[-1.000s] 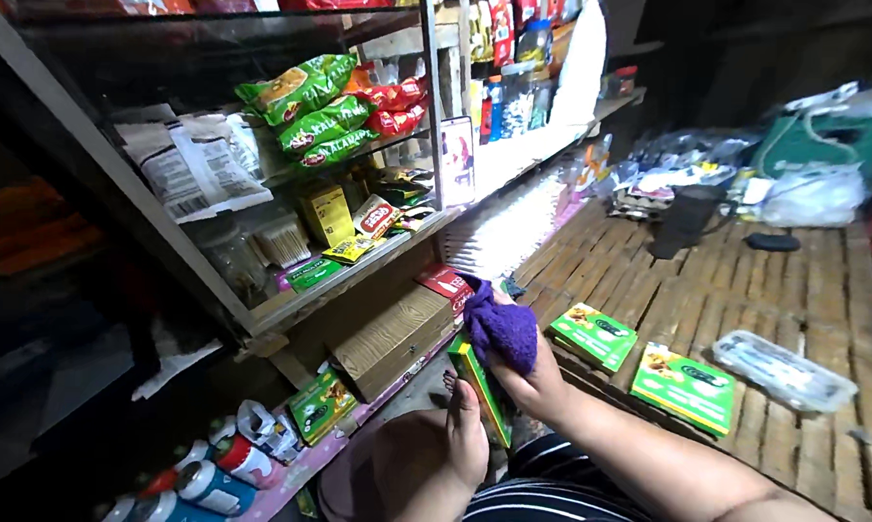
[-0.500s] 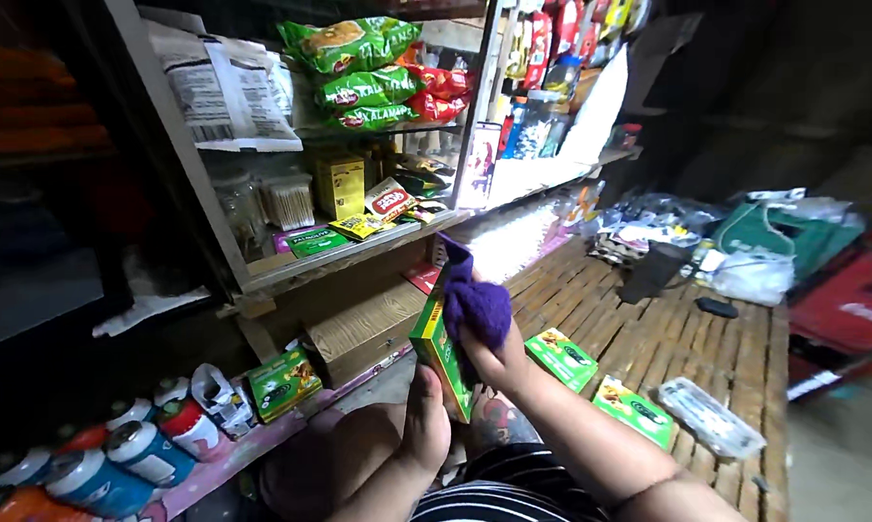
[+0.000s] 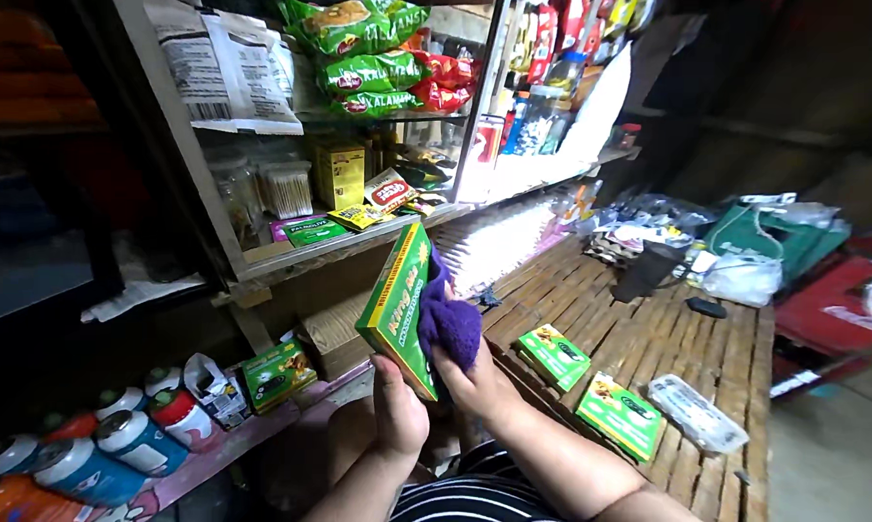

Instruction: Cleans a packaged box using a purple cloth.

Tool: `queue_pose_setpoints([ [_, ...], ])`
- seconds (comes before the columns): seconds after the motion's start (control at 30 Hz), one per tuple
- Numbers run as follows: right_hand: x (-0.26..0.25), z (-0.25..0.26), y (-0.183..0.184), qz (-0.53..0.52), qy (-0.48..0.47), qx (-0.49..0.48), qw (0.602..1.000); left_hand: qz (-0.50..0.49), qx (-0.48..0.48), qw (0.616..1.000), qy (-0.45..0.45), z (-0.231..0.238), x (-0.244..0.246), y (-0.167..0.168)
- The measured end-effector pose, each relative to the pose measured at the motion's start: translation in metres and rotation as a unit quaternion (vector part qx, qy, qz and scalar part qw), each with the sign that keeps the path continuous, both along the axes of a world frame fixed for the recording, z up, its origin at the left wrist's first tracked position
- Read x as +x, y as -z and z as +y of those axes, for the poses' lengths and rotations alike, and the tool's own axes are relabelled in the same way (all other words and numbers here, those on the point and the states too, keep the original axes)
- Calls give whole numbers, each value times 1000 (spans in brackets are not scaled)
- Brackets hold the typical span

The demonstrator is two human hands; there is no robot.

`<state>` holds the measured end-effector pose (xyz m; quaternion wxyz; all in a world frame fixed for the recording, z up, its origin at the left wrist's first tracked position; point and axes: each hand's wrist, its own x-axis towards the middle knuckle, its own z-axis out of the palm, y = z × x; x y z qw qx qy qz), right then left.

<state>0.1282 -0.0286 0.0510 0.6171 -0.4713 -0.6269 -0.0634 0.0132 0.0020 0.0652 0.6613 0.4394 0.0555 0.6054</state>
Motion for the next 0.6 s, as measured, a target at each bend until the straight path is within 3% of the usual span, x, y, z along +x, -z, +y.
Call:
queue_pose_setpoints([
  [0.13,-19,-8,3,-78,-46,21,996,27,11,999,-18,5,-7,-7],
  [0.23,-26,-10,3,-93,-58,41,993,48,-16,998,23,3,-10,-11],
  [0.47,-14,-14,-3,-79,-67,34,994,50,-3,995,82,-2,-5,-3],
  [0.6,-6,-19,-6,-21,-69,25,997,79,60,992,80,-8,-3,4],
])
